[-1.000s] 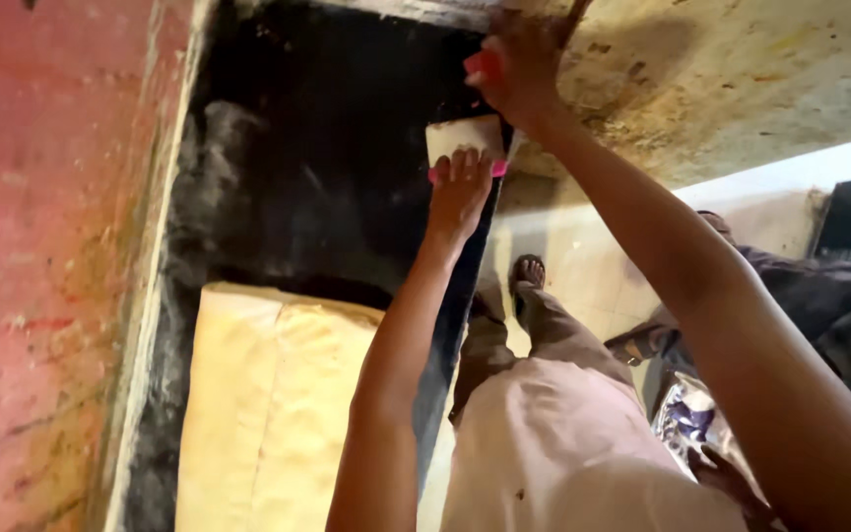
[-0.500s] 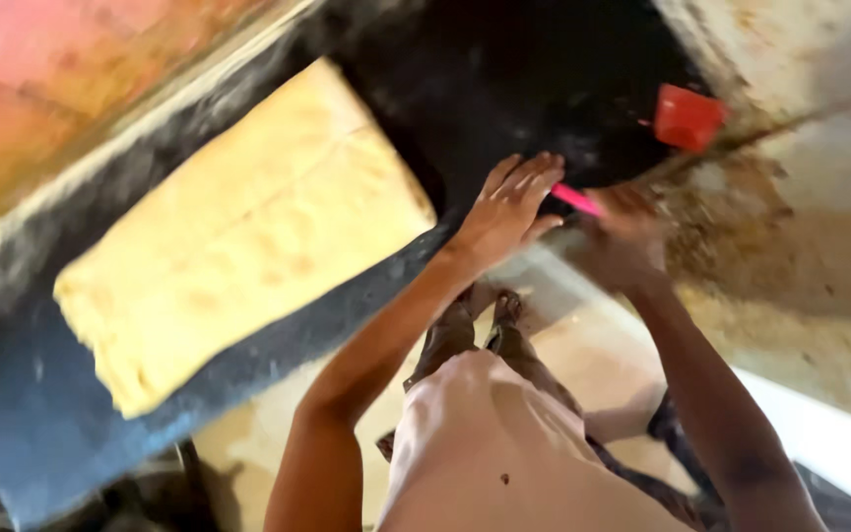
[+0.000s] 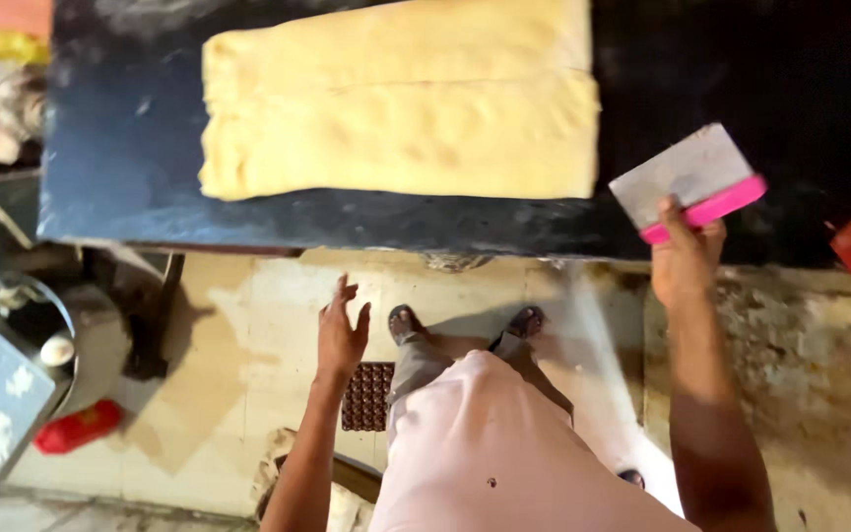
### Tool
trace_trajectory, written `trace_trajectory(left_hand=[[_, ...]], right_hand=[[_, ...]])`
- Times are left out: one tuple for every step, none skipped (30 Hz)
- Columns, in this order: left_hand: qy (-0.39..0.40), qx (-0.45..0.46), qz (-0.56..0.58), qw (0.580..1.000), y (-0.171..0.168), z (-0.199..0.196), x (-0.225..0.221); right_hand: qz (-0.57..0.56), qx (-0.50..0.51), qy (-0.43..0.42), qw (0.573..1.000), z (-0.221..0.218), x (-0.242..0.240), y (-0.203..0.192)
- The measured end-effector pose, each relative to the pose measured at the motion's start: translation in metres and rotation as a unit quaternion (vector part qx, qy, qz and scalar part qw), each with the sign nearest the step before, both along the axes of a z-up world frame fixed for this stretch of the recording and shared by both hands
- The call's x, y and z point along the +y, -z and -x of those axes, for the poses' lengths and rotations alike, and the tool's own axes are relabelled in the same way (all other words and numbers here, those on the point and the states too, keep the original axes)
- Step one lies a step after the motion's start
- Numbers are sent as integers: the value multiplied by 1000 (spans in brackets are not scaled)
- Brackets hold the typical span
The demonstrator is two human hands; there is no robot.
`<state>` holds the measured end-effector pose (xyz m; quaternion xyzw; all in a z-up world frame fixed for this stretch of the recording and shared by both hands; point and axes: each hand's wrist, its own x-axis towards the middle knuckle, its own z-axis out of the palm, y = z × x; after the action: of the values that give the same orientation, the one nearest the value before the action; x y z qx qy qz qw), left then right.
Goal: The person shapes dough rolls by flattening a block of dough, cutting it into strips and squares with a dough scraper, and then rolling each piece into a ball by hand before placing it on a metal tray.
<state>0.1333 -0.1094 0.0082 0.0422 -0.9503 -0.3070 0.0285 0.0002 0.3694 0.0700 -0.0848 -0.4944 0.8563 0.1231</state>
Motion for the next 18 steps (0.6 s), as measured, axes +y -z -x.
trace_trajectory(left_hand=[[-67,-28,-41,997,0,-14,-16],[-79,-26,-42,996,1,-26,-30],[-89,-6,-30,996,2,-33,-44],[-98,13,-17,995,4,-38,-59],[-102,17,-18,994,7,-40,-76],[-106,44,-38,993,10,-40,-91],[-104,66,-53,991,11,-42,-111],[-103,66,-50,991,13,-43,-129],[-120,86,-92,985,16,-38,-145],[-136,104,-134,976,18,-32,-161],[-130,102,-133,977,19,-26,-176],[-142,137,-165,966,20,-15,-191],[-155,165,-198,954,20,-11,-203],[-150,155,-197,956,18,-7,-215],[-173,147,-256,940,17,5,-223],[-195,137,-314,919,15,16,-230],[-189,136,-315,920,13,30,-236],[-161,154,-329,918,10,43,-240]], right_hand=[[-1,1,-12,1000,7,-21,-3],[23,-11,-5,1000,17,-47,-5],[46,-20,7,999,27,-74,-8],[45,-17,-1,999,34,-101,-14],[24,-12,-17,1000,39,-129,-20],[4,-6,-32,999,45,-157,-27],[7,-6,-31,999,46,-186,-32],[-47,-1,-43,998,48,-213,-38],[-102,6,-49,994,53,-241,-44],[-98,7,-44,994,59,-269,-47],[-121,31,-69,990,63,-296,-49],[-145,55,-94,983,72,-322,-49],[-165,28,-114,979,81,-344,-48],[-185,1,-133,974,94,-367,-46],[-225,23,-127,966,109,-391,-44],[-265,45,-120,956,125,-414,-40],[-390,51,-95,914,143,-434,-38],[-509,54,-68,857,163,-453,-34]])
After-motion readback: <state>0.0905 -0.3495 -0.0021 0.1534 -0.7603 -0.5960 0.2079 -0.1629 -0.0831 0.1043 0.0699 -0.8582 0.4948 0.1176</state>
